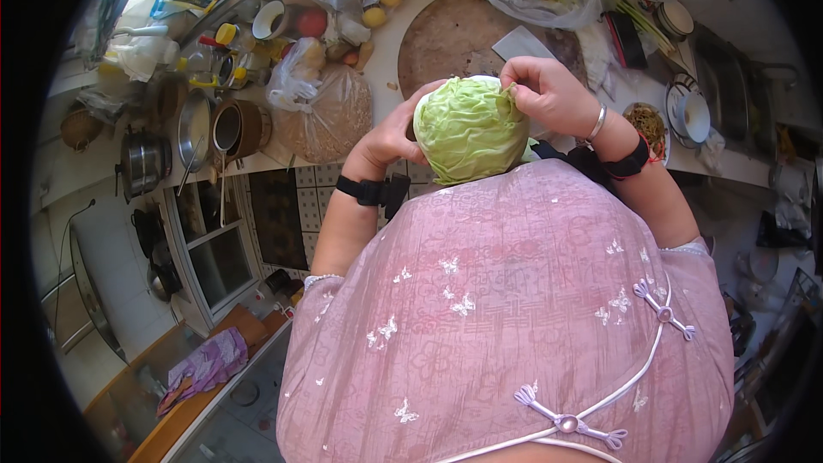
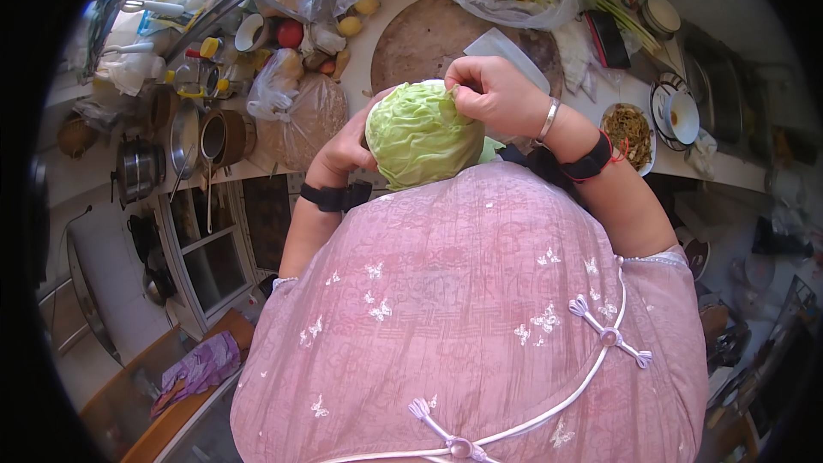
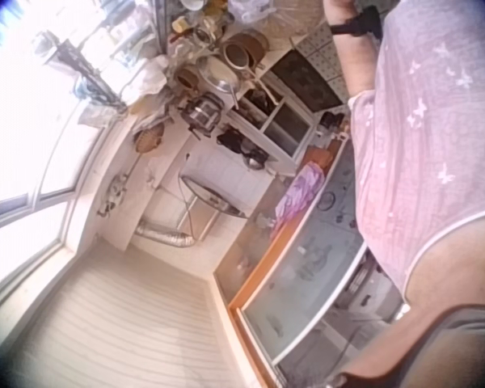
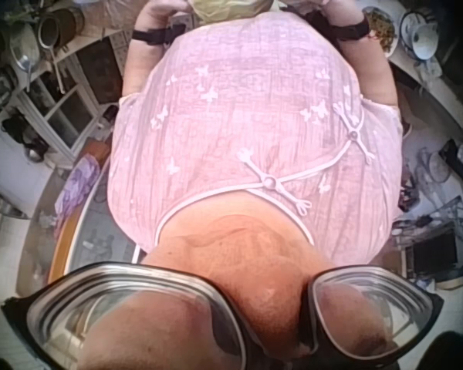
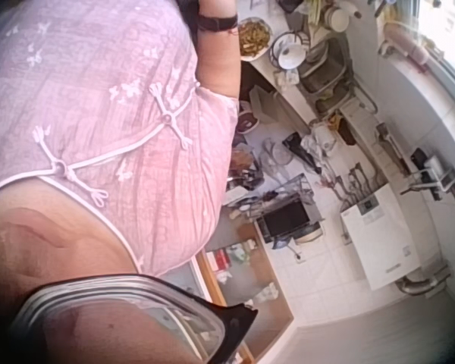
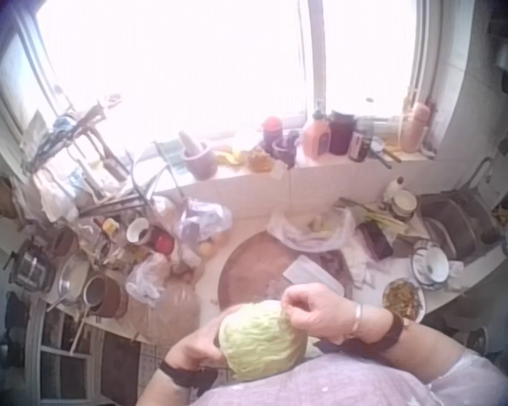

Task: The person peels leaves from a cabbage by hand, cuts the cabbage in half with a cleaver, retrieves a bowl from a cupboard, and shreds the cabbage on a wooden cutting board.

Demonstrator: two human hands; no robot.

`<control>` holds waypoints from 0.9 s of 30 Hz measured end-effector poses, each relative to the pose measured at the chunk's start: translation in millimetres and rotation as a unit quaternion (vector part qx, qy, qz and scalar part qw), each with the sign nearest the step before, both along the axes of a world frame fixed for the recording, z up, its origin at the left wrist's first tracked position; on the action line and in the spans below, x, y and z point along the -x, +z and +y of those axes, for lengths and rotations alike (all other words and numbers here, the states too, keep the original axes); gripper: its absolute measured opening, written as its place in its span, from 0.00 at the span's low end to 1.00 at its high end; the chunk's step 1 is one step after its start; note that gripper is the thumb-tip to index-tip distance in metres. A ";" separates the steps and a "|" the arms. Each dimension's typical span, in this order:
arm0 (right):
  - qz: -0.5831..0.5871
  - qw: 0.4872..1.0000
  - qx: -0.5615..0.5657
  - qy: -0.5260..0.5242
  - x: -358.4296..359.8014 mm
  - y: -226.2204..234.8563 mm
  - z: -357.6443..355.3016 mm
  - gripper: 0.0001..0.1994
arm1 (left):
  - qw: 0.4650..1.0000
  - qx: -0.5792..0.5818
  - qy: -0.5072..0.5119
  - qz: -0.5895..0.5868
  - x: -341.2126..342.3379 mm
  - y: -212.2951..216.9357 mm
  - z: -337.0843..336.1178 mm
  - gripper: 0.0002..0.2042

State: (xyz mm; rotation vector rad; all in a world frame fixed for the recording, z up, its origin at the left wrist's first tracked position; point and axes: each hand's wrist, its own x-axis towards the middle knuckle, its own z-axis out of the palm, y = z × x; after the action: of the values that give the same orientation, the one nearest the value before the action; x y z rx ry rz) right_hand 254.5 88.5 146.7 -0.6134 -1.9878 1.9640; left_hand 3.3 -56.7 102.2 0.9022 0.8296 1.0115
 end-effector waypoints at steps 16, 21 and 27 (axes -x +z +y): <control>0.040 0.933 -0.140 -0.330 -33.9 -10.7 83.2 0.08 | 0.997 0.045 0.026 -0.056 -9.7 -19.0 -7.2 0.57; -0.082 0.819 -0.429 -0.372 -35.0 -64.2 198.4 0.13 | 0.993 0.069 0.051 -0.084 -18.1 -24.6 -13.3 0.54; -0.228 0.745 -0.544 -0.312 -18.7 -103.4 266.5 0.15 | 0.982 0.076 0.096 -0.141 -22.7 -35.2 -26.6 0.53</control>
State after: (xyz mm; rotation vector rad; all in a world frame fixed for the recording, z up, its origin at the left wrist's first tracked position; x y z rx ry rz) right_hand 273.1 354.9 43.3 -1.2139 -2.2798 0.1082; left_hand 26.0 -83.3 67.0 0.5393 0.7498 1.1957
